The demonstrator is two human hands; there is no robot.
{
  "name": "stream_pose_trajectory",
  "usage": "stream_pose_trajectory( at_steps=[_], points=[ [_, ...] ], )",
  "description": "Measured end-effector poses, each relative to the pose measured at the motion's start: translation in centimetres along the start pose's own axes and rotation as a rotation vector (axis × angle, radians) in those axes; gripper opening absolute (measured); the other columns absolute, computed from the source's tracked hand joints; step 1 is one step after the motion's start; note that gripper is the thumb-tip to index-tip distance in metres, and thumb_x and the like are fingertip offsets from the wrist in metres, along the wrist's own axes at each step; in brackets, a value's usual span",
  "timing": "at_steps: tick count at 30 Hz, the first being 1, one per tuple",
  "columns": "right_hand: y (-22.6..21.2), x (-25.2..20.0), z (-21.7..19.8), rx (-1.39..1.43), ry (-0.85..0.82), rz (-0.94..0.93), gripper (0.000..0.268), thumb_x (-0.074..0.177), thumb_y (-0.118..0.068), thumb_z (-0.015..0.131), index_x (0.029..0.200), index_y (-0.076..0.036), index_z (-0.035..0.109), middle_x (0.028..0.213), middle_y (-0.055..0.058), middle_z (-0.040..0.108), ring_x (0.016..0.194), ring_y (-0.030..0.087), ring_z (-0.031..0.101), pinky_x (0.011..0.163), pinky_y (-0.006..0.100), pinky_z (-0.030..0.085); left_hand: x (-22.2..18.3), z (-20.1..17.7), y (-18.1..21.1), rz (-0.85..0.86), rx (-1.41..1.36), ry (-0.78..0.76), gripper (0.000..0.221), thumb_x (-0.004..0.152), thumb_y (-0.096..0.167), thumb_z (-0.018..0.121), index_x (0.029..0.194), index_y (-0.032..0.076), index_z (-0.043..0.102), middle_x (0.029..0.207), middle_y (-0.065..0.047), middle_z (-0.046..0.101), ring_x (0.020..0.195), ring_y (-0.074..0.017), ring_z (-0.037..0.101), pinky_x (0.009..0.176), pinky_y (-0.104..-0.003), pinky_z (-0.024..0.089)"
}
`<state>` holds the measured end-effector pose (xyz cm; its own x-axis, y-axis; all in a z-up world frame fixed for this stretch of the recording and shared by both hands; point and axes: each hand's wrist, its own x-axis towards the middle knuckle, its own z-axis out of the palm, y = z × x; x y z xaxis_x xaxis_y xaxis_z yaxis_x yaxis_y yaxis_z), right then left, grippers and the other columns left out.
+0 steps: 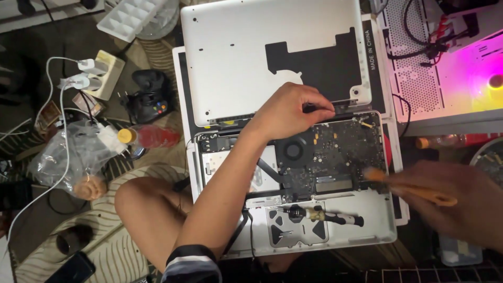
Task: Repairing a laptop by seating internal connectors with a spudger and fastening motherboard screws with a screwdriver.
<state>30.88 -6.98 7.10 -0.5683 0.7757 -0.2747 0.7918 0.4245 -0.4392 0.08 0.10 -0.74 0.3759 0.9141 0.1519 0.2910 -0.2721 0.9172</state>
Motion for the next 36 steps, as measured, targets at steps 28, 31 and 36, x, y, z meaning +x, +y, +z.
stream_pose_trajectory(
  at_steps=[28, 31, 36],
  points=[
    [3.3, -0.9, 0.2, -0.022, -0.147, 0.089, 0.019, 0.072, -0.021, 0.079, 0.089, -0.028, 0.082, 0.064, -0.008, 0.079, 0.045, 0.014, 0.073, 0.048, 0.033, 0.056, 0.3, -0.3, 0.6, 0.008, 0.063, -0.010, 0.010, 0.086, 0.014, 0.075, 0.091, 0.009, 0.081, 0.082, -0.003, 0.077, 0.058, -0.0150, 0.060, 0.060, -0.028, 0.049],
    [3.3, -1.2, 0.6, 0.050, -0.127, 0.101, 0.021, 0.070, -0.018, 0.080, 0.088, -0.027, 0.086, 0.061, -0.007, 0.080, 0.044, 0.014, 0.071, 0.047, 0.032, 0.054, 0.2, -0.2, 0.5, 0.006, 0.053, 0.000, 0.009, 0.085, 0.014, 0.076, 0.091, 0.009, 0.081, 0.081, -0.002, 0.077, 0.056, -0.0144, 0.057, 0.057, -0.028, 0.048],
    [3.0, -1.2, 0.2, 0.093, -0.019, 0.019, 0.009, 0.072, -0.018, 0.079, 0.081, -0.017, 0.078, 0.063, -0.003, 0.076, 0.046, 0.017, 0.068, 0.048, 0.033, 0.053, 0.2, -0.2, 0.5, 0.004, 0.069, -0.002, 0.009, 0.085, 0.014, 0.076, 0.091, 0.010, 0.082, 0.082, -0.002, 0.078, 0.056, -0.0137, 0.058, 0.056, -0.027, 0.047]
  ],
)
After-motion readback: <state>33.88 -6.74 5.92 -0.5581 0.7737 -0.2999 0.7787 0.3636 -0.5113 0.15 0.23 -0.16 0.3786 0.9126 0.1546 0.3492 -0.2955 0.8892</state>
